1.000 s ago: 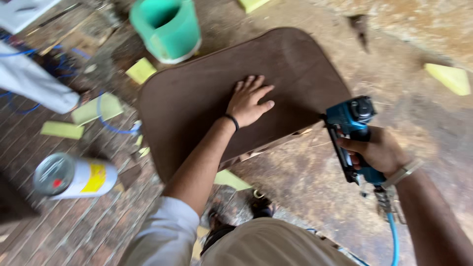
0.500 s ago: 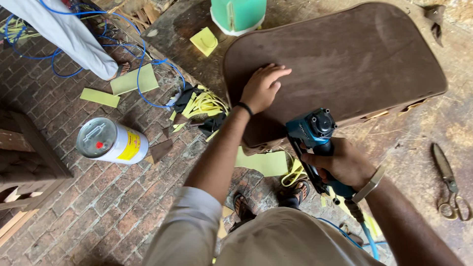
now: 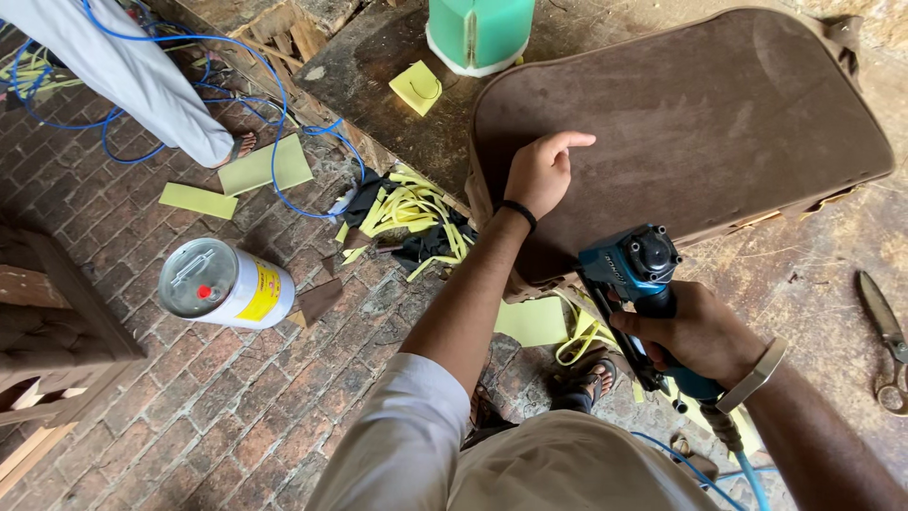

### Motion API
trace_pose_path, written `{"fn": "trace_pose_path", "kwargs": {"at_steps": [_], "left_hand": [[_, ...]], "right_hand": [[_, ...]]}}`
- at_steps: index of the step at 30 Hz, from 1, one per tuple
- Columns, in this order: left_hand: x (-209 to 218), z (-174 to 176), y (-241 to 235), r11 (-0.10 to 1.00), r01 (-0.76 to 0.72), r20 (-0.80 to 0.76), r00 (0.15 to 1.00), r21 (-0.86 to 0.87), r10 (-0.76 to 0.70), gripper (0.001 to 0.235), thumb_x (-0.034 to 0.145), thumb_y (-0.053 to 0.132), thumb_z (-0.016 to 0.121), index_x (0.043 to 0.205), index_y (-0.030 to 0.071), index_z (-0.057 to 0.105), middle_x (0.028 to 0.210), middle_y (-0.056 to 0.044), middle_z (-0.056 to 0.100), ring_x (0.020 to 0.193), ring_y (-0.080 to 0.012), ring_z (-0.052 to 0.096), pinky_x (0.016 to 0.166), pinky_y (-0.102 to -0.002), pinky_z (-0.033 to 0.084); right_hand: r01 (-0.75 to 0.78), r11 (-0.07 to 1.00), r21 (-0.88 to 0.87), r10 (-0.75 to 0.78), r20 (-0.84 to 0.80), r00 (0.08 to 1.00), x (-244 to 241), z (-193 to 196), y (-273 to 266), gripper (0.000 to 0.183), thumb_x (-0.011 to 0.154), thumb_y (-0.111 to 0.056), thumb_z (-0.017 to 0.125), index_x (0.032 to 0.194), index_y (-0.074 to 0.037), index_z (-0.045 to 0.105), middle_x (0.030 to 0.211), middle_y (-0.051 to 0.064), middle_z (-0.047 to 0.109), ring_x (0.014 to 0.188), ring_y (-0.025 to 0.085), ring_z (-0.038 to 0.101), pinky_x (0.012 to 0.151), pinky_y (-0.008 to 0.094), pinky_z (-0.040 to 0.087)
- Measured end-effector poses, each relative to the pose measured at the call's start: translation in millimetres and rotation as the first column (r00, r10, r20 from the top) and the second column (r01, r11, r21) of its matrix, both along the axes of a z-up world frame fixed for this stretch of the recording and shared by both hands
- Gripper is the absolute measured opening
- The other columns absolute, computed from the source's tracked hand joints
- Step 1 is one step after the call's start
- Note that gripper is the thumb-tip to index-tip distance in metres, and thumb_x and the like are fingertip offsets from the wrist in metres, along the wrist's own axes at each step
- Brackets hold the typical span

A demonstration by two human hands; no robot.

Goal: The person staples brown fabric onto a rectangular cushion base using a pneumatic staple gun, then places the cushion on a chair frame. They later cover a wooden board with foam and fabric, securing it with the staple gun.

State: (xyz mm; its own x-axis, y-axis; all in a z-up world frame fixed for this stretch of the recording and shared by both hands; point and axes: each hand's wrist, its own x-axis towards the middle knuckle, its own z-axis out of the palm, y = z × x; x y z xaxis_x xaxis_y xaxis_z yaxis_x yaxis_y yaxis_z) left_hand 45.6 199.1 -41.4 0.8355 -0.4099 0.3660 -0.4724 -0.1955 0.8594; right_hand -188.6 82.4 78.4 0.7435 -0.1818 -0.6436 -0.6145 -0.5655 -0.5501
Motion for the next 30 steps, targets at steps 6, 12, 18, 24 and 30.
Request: {"fn": "trace_pose_path", "kwargs": {"at_steps": [6,12,18,24,30], "left_hand": [[-5.3,-1.0,-2.5,0.999,-0.013,0.049,0.999,-0.044,0.015,0.032,0.097,-0.003,0.055,0.114,0.017,0.074,0.117,-0.007,0.077,0.106,-0.0224,0.076,0.090,-0.032,0.063],[-0.1,2.6,-0.1,0.995,-0.039,0.025,0.999,-0.087,0.041,0.031,0.096,-0.004,0.057,0.113,0.014,0.076,0.117,-0.007,0.078,0.108,-0.0203,0.076,0.094,-0.031,0.061],[-0.3,5.4,1.1,0.996,-0.084,-0.029,0.996,-0.014,0.083,0.027,0.096,-0.001,0.061,0.114,0.012,0.076,0.115,-0.006,0.079,0.104,-0.0184,0.077,0.089,-0.031,0.062],[-11.5,20.2,-5.4,0.993,-0.100,-0.057,0.993,0.059,0.103,0.024,0.096,0.001,0.063,0.113,0.011,0.077,0.115,-0.008,0.079,0.108,-0.0187,0.076,0.095,-0.033,0.061],[-135.5,54.7,-76.1,0.959,0.275,-0.134,0.955,0.059,-0.266,0.055,0.089,0.024,0.073,0.139,0.003,0.061,0.136,-0.019,0.068,0.123,-0.0314,0.069,0.103,-0.040,0.055]], "right_hand": [[-0.013,1.000,0.018,0.013,-0.022,1.000,1.7,-7.1,-23.0,0.034,0.087,-0.036,0.080,0.084,-0.003,0.071,0.052,0.008,0.063,0.046,0.020,0.060,0.052,0.038,0.050],[-0.018,0.996,0.092,0.012,0.073,0.997,-18.0,-34.5,-98.7,0.034,0.082,-0.031,0.082,0.079,0.000,0.070,0.053,0.013,0.066,0.047,0.026,0.063,0.049,0.042,0.049],[0.139,0.915,0.378,-0.243,0.241,0.940,-42.8,-78.2,-159.0,0.029,0.074,-0.018,0.082,0.092,0.002,0.069,0.067,0.013,0.070,0.059,0.024,0.067,0.054,0.040,0.055],[0.238,0.599,0.764,-0.609,0.243,0.755,-54.0,-81.2,-174.1,0.052,0.078,-0.015,0.079,0.125,0.000,0.062,0.069,0.006,0.062,0.058,0.020,0.058,0.057,0.038,0.049],[0.070,0.099,0.993,-0.771,0.032,0.636,-43.4,-79.0,-166.0,0.064,0.077,-0.023,0.082,0.132,0.002,0.061,0.062,-0.001,0.050,0.054,0.016,0.051,0.058,0.037,0.045]]}}
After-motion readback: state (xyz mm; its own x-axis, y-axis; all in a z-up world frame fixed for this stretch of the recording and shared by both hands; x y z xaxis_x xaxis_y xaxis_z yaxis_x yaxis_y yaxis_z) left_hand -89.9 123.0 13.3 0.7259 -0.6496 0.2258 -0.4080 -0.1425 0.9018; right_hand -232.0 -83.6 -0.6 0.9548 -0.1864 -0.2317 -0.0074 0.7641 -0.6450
